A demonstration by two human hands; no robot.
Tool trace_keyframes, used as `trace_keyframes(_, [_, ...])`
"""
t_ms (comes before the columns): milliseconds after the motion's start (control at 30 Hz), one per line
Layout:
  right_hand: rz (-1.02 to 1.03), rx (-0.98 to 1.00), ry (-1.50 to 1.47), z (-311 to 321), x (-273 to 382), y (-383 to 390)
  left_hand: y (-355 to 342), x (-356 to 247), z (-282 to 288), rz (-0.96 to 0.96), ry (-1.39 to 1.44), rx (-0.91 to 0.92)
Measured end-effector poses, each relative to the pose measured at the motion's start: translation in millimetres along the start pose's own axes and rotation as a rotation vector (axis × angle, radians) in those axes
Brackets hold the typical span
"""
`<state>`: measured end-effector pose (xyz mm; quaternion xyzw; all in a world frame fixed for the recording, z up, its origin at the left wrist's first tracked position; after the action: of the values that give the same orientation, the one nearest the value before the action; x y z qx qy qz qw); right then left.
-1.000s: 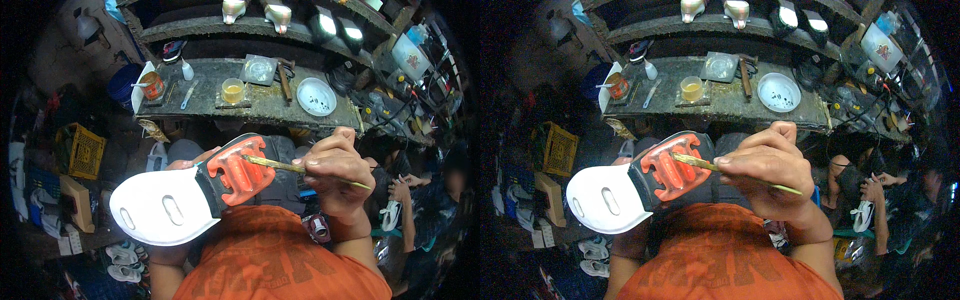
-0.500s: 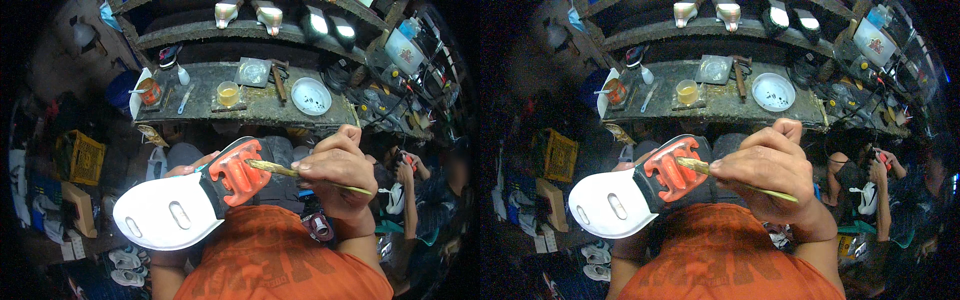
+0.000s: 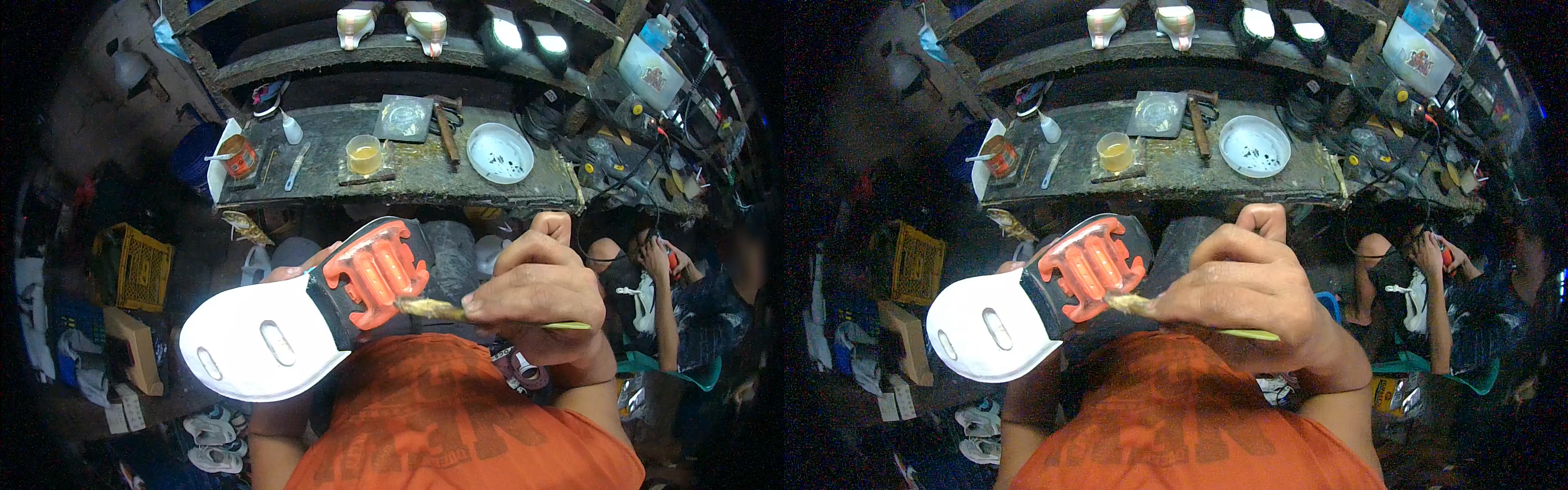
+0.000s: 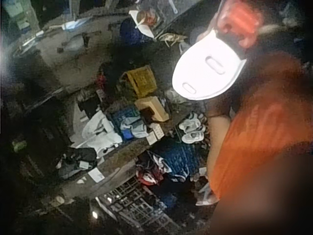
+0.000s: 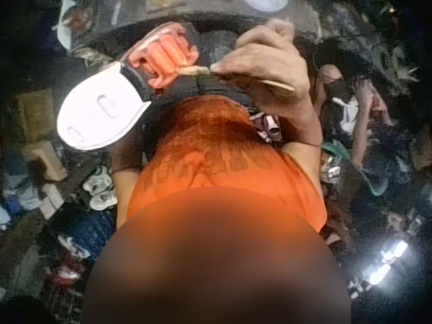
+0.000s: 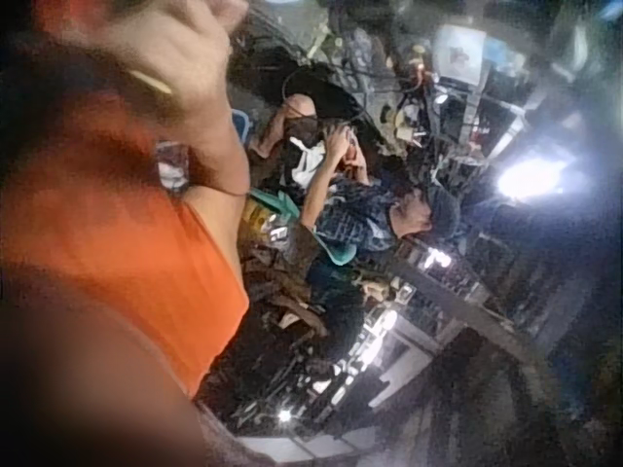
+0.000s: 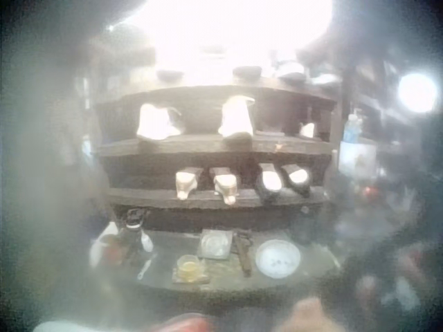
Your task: The person paints the sole of a sneaker with a brush, repeatedly dipping the brush into a small container of yellowish liquid. They rotate the shoe to cover different areas of the sole and then place the shoe on a shelf before picking up another shoe to continue painting.
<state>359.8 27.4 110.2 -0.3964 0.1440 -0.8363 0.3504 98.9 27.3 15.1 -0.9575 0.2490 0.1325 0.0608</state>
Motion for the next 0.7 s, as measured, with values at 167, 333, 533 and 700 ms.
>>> trace_keyframes(167, [-0.055,-0.143,-0.003,2,-4,0,-6,3,-8,0.041,0.075,-0.045])
trace_keyframes(333, [0.018,-0.173,0.138,-3,-11,-4,-3,12,-16,-0.032,0.128,-0.076])
trace_keyframes(533, [-0.069,-0.018,0.043,6,-7,4,26,8,47,-0.514,-0.308,0.168])
trace_keyframes(700, [-0.185,-0.453,-0.372,9,-28,21,51,5,154,-0.816,-1.452,-0.179])
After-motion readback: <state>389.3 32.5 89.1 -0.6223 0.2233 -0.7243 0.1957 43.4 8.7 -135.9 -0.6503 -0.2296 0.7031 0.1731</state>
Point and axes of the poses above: each hand's wrist, its own y-axis away from the middle knuckle, its own z-axis out of the back of the hand, x = y × z, the point moved 2 cm from there along -y, towards the middle knuckle, and after that the axes turned 10 degrees about -z, right-handed, at the moved point
